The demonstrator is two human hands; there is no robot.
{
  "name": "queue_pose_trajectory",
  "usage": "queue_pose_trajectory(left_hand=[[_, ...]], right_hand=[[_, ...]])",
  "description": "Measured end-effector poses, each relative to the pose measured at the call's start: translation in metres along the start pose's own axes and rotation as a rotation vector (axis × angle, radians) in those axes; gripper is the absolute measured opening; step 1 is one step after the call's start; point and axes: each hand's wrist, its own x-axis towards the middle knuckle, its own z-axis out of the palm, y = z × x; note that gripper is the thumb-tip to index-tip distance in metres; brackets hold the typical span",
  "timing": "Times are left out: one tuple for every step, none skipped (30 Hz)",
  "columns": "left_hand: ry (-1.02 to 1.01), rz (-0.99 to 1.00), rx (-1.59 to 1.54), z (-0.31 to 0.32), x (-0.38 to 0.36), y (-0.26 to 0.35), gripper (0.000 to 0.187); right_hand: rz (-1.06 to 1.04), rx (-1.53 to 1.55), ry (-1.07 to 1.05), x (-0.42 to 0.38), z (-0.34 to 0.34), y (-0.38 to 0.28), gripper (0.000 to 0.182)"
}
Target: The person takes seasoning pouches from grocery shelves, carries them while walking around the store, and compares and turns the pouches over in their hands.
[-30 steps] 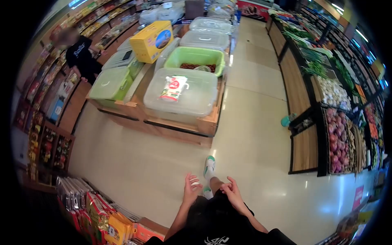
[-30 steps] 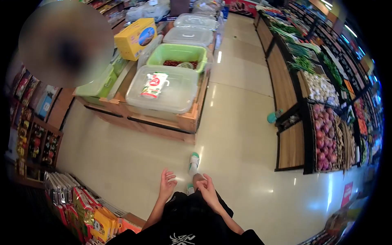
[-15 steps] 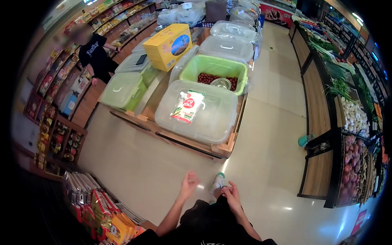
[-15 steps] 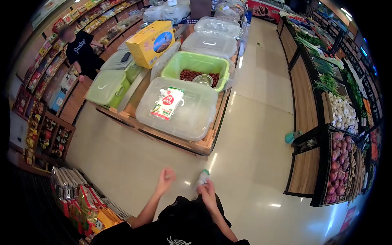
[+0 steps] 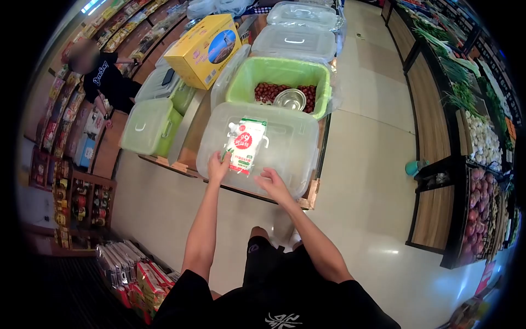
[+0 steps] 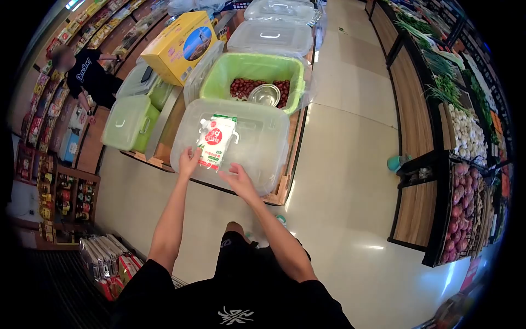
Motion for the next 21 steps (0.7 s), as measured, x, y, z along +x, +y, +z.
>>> queue_pose_trajectory(left_hand=[[-0.006,-0.011,0.029,-0.002,0.006,0.0,0.071],[-0.01,-0.022,0.055,-0.003,0.011,0.0,0.072],[-0.014,-0.034,0.081,-0.003,0.016,0.0,0.074],[-0.096,-0.073,0.044,-0.003,0.021,-0.001,0.072],[-0.182,-0.115,0.01,-0.002,0.023,-0.005,0.071],[-0.27,-0.158,-0.02,-0.004,0.023,-0.009,0.069],[-0.399,-0.19,-0.012,-0.012,0.024,-0.002,0.068],[-0.524,-0.222,-0.003,-0.027,0.021,0.015,0.067],[-0.644,-0.253,0.006,-0.042,0.02,0.032,0.066],[-0.655,-0.311,-0.16,-0.053,0.013,0.042,0.062],[-0.664,-0.371,-0.329,-0.061,0.001,0.051,0.059],[-0.669,-0.426,-0.502,-0.064,-0.006,0.057,0.055],[-0.67,-0.422,-0.657,-0.063,-0.013,0.059,0.05],[-0.669,-0.417,-0.816,-0.062,-0.02,0.061,0.045],[-0.667,-0.413,-0.974,-0.061,-0.028,0.068,0.04],[-0.641,-0.391,-1.048,-0.061,-0.036,0.074,0.038],[-0.615,-0.368,-1.121,-0.071,-0.045,0.094,0.035],[-0.588,-0.344,-1.193,-0.082,-0.055,0.115,0.034],[-0.5,-0.375,-1.21,-0.094,-0.064,0.138,0.032],[-0.484,-0.242,-1.213,-0.102,-0.069,0.154,0.032],[-0.463,-0.109,-1.211,-0.109,-0.072,0.167,0.032]], right_hand=[[0.06,0.063,-0.004,0.008,0.004,-0.006,0.077],[0.117,0.123,-0.009,0.016,0.008,-0.012,0.083],[0.109,0.12,-0.001,0.023,0.013,-0.017,0.085],[0.103,0.118,0.008,0.03,0.019,-0.019,0.086],[0.101,0.12,0.018,0.033,0.026,-0.017,0.088],[0.09,0.04,0.064,0.044,0.034,0.0,0.088],[0.07,-0.04,0.111,0.068,0.039,0.026,0.088],[0.047,-0.121,0.155,0.084,0.045,0.037,0.088],[0.109,-0.117,0.207,0.083,0.046,0.022,0.085],[0.178,-0.113,0.257,0.07,0.043,0.0,0.082],[0.251,-0.113,0.305,0.059,0.037,-0.015,0.079],[0.293,-0.091,0.178,0.059,0.03,-0.021,0.074],[0.335,-0.072,0.053,0.057,0.022,-0.027,0.069],[0.378,-0.056,-0.073,0.054,0.016,-0.033,0.064],[0.321,-0.02,-0.067,0.046,0.012,-0.042,0.06],[0.261,0.016,-0.061,0.037,0.009,-0.051,0.055],[0.199,0.052,-0.055,0.026,0.007,-0.064,0.051],[0.074,0.058,-0.039,0.012,0.007,-0.08,0.049],[-0.052,0.063,-0.023,-0.006,0.007,-0.099,0.047],[-0.18,0.068,-0.008,-0.023,0.005,-0.119,0.046],[-0.188,0.081,-0.023,-0.04,0.001,-0.14,0.042]])
